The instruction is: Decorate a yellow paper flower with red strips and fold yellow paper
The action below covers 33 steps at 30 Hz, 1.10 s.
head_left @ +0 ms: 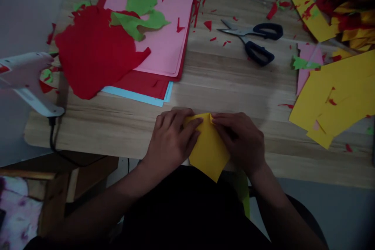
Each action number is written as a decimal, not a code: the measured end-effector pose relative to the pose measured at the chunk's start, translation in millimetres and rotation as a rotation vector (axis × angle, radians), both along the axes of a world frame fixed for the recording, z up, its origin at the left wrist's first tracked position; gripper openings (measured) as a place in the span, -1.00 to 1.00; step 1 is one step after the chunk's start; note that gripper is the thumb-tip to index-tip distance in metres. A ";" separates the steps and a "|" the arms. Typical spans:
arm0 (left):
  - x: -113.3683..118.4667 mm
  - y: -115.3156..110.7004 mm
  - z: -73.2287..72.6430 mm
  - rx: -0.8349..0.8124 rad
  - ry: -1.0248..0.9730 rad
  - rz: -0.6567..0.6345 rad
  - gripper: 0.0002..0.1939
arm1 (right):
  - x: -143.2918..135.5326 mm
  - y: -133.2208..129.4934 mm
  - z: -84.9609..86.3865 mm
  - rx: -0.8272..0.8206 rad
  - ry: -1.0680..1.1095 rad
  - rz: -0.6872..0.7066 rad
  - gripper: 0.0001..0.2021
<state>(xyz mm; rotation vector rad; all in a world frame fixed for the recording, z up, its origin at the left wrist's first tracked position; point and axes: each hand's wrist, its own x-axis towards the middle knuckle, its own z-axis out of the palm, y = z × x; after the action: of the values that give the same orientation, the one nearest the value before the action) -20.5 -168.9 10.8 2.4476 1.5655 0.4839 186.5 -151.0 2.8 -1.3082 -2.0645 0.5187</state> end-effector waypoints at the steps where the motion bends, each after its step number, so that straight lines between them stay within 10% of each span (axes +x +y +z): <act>1: -0.8 -0.9 -0.5 0.014 -0.010 -0.012 -0.71 | -0.2 -0.1 0.4 -0.003 0.006 -0.020 -0.84; 33: 2.4 -1.5 -2.3 0.052 0.065 -0.024 -0.62 | 13.5 -14.2 -4.9 0.100 -0.183 0.108 -0.72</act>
<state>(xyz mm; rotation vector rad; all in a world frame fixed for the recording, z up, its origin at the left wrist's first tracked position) -18.1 -170.4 8.4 2.5420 1.5658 0.4507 200.0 -165.2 -2.1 -1.2299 -2.2902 0.3479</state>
